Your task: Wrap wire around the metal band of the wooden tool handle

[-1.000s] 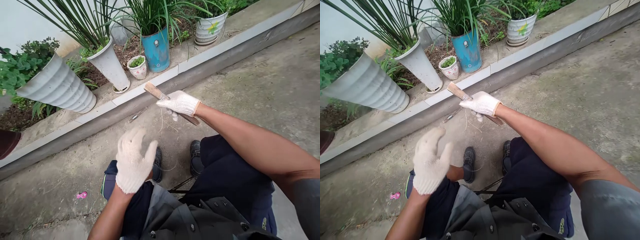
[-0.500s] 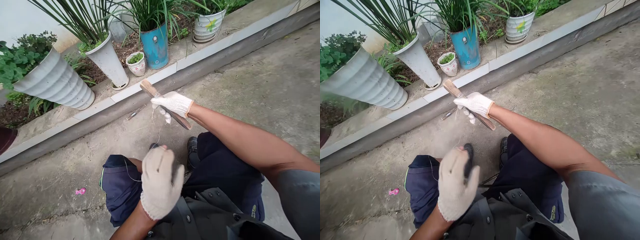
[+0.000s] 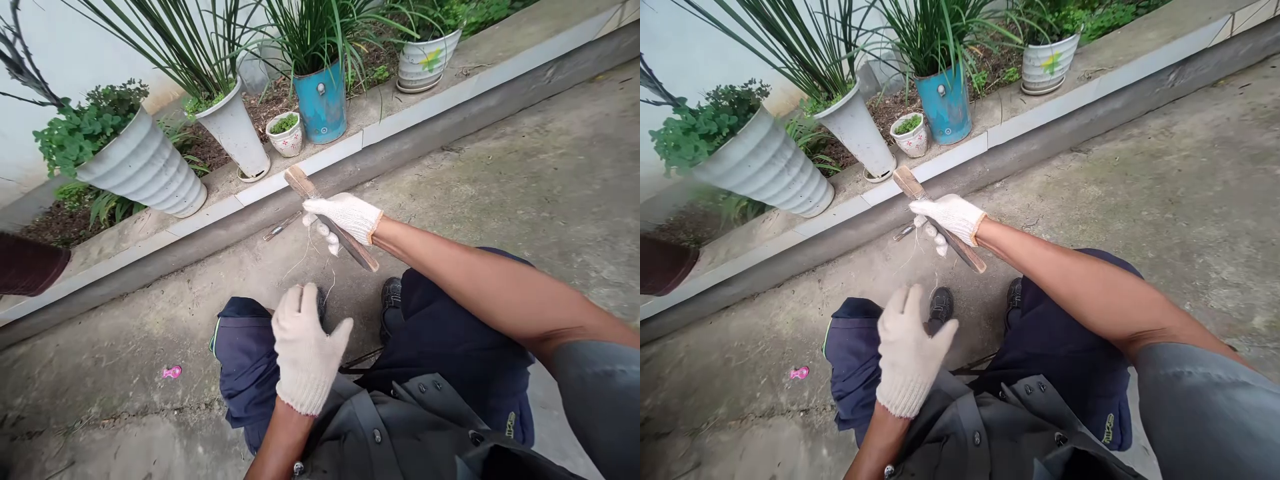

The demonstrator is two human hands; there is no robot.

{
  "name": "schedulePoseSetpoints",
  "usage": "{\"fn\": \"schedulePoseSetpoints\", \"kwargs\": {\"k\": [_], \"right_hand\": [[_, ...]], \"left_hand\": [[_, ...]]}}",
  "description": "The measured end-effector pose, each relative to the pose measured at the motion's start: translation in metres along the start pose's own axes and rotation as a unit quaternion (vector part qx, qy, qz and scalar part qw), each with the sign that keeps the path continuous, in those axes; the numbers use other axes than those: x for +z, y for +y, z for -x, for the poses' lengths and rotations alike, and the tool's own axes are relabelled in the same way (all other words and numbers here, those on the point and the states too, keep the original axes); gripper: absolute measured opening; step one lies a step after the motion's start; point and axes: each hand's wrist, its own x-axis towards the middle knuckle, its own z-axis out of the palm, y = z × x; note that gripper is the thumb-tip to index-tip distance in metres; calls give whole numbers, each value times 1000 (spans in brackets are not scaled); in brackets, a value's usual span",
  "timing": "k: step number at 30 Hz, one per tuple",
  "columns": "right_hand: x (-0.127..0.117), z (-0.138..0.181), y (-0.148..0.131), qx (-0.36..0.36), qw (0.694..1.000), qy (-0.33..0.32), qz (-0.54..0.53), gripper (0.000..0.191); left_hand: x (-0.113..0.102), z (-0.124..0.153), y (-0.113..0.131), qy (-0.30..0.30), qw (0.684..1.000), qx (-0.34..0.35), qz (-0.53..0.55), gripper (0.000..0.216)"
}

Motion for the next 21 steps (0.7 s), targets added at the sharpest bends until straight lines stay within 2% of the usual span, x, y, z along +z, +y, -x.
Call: {"fn": "schedulePoseSetpoints", "kwargs": {"k": [3,5,6,8,10,11,13,14,15,16,17,19,20,21], "right_hand": [[6,3,2,9,1000,-11,-26,49],[9,5,4,10,999,-7,-32,48],[10,5,4,10,999,-3,-32,47],[12,6,5,11,1000,4,-29,45],[14,5,5,8,1000,4,-24,44],[15,4,5,5,1000,5,-23,43],[17,3,5,-3,1000,12,-24,43],[18,3,4,-8,999,17,-26,44],[18,3,4,-12,999,19,-28,44],[19,2,4,-16,999,19,-29,45],[19,3,4,-18,999,18,-29,45],[19,3,4,-20,999,20,-24,46],[18,4,4,-22,999,23,-21,46],[18,4,4,-23,999,26,-18,46]], "left_hand": [[5,5,1,-88,991,50,91,14],[-6,12,0,-177,962,48,203,23],[-17,16,-1,-231,935,31,266,26],[-41,26,-7,-304,873,-19,382,22],[-63,36,-16,-331,804,-65,490,17],[-69,42,-20,-345,757,-80,548,16],[-74,53,-28,-383,663,-106,635,29],[-74,57,-30,-398,632,-118,655,36],[-73,61,-30,-404,630,-132,651,41],[-72,64,-29,-393,660,-150,622,41],[-72,66,-27,-362,716,-175,570,39],[-74,68,-21,-242,843,-219,428,33],[-76,67,-18,-167,886,-233,364,31],[-76,66,-17,-97,911,-243,320,30]]}}
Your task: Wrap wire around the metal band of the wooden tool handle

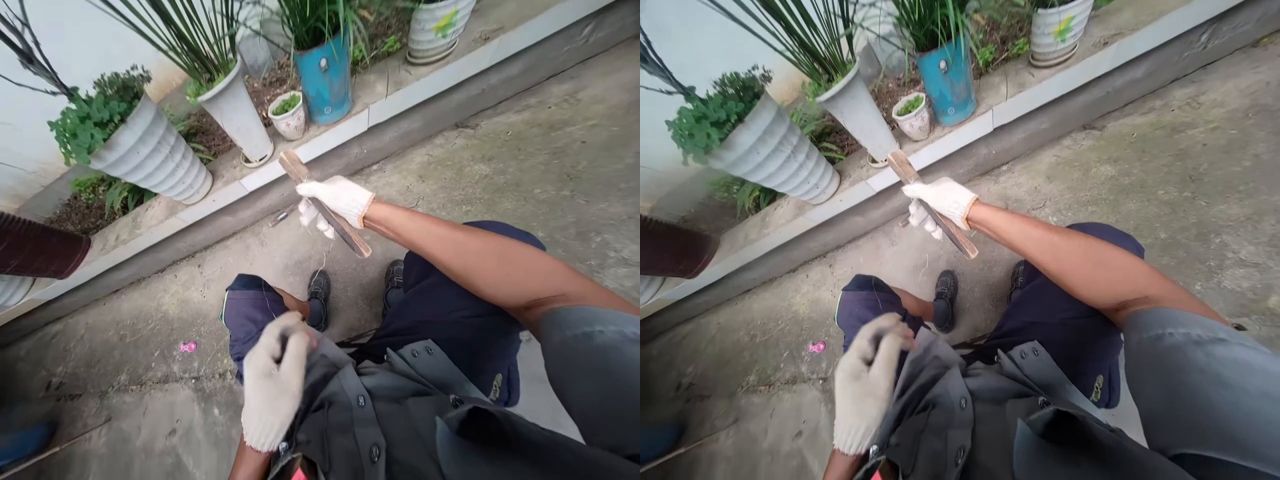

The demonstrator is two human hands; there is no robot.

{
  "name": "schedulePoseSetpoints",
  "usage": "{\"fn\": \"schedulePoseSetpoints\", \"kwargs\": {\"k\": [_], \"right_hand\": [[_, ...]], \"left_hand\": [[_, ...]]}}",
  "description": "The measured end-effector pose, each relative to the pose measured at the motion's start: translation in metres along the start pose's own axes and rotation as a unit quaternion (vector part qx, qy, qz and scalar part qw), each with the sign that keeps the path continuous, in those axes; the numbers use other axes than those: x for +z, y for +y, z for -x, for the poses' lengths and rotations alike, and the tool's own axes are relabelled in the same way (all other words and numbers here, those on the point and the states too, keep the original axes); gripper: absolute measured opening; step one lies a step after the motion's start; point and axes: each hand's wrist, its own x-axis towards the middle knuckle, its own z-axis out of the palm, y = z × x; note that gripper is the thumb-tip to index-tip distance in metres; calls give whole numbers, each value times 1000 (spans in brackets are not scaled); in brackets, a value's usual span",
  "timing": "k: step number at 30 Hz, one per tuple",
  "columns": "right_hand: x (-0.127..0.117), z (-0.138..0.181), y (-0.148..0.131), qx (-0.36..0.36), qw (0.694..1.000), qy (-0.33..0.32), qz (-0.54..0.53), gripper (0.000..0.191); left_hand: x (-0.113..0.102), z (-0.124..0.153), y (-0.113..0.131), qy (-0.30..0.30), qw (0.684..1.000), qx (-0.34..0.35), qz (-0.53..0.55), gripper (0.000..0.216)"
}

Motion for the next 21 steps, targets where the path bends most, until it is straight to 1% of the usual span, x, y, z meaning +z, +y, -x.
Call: {"fn": "schedulePoseSetpoints", "kwargs": {"k": [1,2,3,4,5,6,7,9,10,12,14,16,18,20,21], "right_hand": [[0,1,0,1,1000,1,2,46],[0,2,0,5,1000,0,2,46],[0,3,-1,11,1000,-2,1,47],[1,4,-1,19,1000,-5,-3,47],[1,5,-2,27,1000,-7,-6,47],[2,6,-2,35,999,-11,-9,48],[2,7,-3,41,999,-17,-11,49],[3,8,-3,48,998,-32,-16,50],[4,7,-3,51,998,-37,-17,50],[3,5,-1,53,998,-35,-19,49],[1,3,0,45,999,-20,-14,47],[-1,1,2,25,1000,-2,-2,44],[-1,0,4,1,1000,18,11,40],[0,0,7,-15,999,33,21,38],[1,0,9,-20,999,38,24,37]], "left_hand": [[0,-2,1,59,998,17,-13,32],[1,-7,1,97,994,37,-22,33],[3,-13,-1,119,990,58,-39,34],[6,-21,-3,116,987,81,-70,35],[9,-31,-5,104,982,111,-114,35],[14,-42,-8,73,973,139,-169,35],[19,-52,-9,9,962,160,-220,35],[29,-68,-10,-56,952,177,-242,29],[33,-73,-9,-84,949,184,-243,30],[38,-77,-6,-126,942,200,-237,37],[37,-73,-2,-166,934,220,-226,38],[28,-64,1,-196,928,239,-207,38],[11,-53,5,-208,927,254,-179,40],[-10,-41,11,-190,935,265,-137,47],[-20,-35,16,-159,944,268,-106,51]]}}
